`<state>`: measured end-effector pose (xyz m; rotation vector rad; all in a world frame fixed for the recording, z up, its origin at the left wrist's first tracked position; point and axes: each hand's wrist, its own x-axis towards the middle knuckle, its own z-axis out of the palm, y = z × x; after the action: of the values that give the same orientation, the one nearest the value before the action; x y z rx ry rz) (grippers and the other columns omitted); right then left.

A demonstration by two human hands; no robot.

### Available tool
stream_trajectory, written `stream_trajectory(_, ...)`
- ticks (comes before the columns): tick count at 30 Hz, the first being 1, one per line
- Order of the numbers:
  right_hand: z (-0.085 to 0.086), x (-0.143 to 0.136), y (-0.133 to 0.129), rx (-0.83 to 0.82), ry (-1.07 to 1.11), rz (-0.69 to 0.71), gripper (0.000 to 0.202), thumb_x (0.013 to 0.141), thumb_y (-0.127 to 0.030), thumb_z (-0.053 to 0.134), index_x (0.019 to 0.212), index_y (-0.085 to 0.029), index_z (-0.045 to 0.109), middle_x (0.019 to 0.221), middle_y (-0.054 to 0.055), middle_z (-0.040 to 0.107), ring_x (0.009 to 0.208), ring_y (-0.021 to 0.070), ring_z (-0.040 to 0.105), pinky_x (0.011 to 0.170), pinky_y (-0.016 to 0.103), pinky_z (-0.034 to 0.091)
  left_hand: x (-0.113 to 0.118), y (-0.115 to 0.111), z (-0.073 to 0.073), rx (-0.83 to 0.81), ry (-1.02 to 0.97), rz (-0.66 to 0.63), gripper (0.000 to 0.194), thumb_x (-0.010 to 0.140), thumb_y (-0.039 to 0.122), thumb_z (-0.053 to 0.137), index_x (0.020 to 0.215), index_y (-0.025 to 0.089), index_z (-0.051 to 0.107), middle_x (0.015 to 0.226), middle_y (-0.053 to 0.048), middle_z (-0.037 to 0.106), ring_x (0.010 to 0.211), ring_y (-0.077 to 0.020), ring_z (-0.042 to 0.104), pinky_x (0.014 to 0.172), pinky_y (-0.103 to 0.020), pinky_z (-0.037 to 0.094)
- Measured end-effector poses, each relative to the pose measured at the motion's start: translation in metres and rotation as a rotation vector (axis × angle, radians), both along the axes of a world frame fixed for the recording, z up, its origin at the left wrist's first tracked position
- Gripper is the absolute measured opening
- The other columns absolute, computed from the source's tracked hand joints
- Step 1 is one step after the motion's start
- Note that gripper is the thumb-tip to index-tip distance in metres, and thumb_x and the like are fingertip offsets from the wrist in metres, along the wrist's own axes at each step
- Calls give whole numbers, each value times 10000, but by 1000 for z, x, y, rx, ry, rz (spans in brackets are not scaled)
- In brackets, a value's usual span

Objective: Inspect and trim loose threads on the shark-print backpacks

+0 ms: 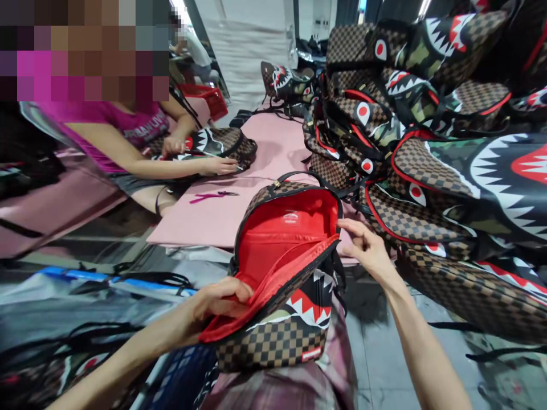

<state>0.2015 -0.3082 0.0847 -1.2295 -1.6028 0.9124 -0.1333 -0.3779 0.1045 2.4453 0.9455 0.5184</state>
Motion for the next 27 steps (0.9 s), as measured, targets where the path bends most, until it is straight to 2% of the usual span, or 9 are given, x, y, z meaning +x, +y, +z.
stream_trajectory(1, 1, -4, -5, 18, -17, 53, 252, 718, -324, 665, 948, -222, 661, 851, 18, 595, 617, 106, 482, 547, 240, 385, -8, -5, -7, -56, -27, -28, 163, 789, 245, 556, 863, 250, 701, 892, -37, 654, 808, -154, 601, 715, -220, 469)
stream_trajectory(3, -2, -10, -23, 95, 14, 140, 95, 718, -276, 675, 798, -224, 669, 809, 18, 600, 718, 144, 544, 614, 260, 423, -27, -11, -27, -55, -124, 47, 208, 829, 279, 511, 926, 257, 694, 910, -49, 672, 840, -182, 614, 749, -266, 480)
stream_trajectory(5, -13, -13, -51, 155, 2, 236, 23, 744, -239, 652, 735, -230, 672, 765, 24, 596, 721, 153, 567, 624, 270, 443, -47, -13, -53, 77, -261, 269, 260, 862, 318, 458, 955, 254, 692, 913, -52, 692, 853, -200, 633, 785, -310, 493)
stream_trajectory(7, -33, -15, -83, 150, -123, 350, 98, 778, -203, 603, 753, -237, 692, 760, 39, 601, 663, 141, 574, 573, 257, 445, -63, -15, -83, 197, -350, 452, 309, 888, 339, 408, 989, 244, 684, 984, -56, 692, 950, -213, 626, 873, -357, 480)
stream_trajectory(10, -70, -16, -121, 141, -315, 382, 196, 814, -158, 521, 804, -235, 701, 780, 55, 614, 593, 116, 575, 495, 220, 429, -71, -20, -122, 180, -295, 458, 350, 904, 376, 382, 1026, 219, 669, 1120, -69, 649, 1155, -218, 524, 988, -411, 414)
stream_trajectory(13, -97, -13, -134, 185, -364, 289, 198, 804, -142, 523, 810, -231, 700, 797, 65, 619, 623, 128, 601, 505, 216, 454, -66, -24, -140, 100, -254, 409, 356, 918, 355, 374, 1102, 186, 627, 1213, -92, 595, 1234, -209, 451, 1022, -426, 383)
stream_trajectory(22, -107, -2, -131, 230, -310, 269, 167, 799, -137, 559, 849, -231, 688, 798, 68, 606, 680, 139, 617, 530, 206, 483, -67, -12, -132, 158, -307, 250, 340, 897, 204, 424, 1211, 170, 548, 1245, -90, 571, 1233, -181, 451, 1040, -389, 376)
stream_trajectory(24, -109, -2, -132, 223, -291, 302, 187, 807, -129, 547, 874, -233, 687, 800, 64, 605, 688, 132, 615, 534, 192, 480, -73, -5, -119, 125, -264, 256, 315, 887, 192, 421, 1144, 167, 601, 1182, -90, 615, 1169, -176, 514, 1000, -352, 413)
stream_trajectory(27, -111, -7, -134, 148, -252, 333, 161, 830, -196, 535, 847, -228, 691, 741, 55, 601, 641, 131, 595, 497, 189, 462, -72, 17, -83, -12, 29, 255, 315, 846, 129, 406, 953, 218, 690, 972, -33, 702, 947, -156, 636, 845, -274, 489)
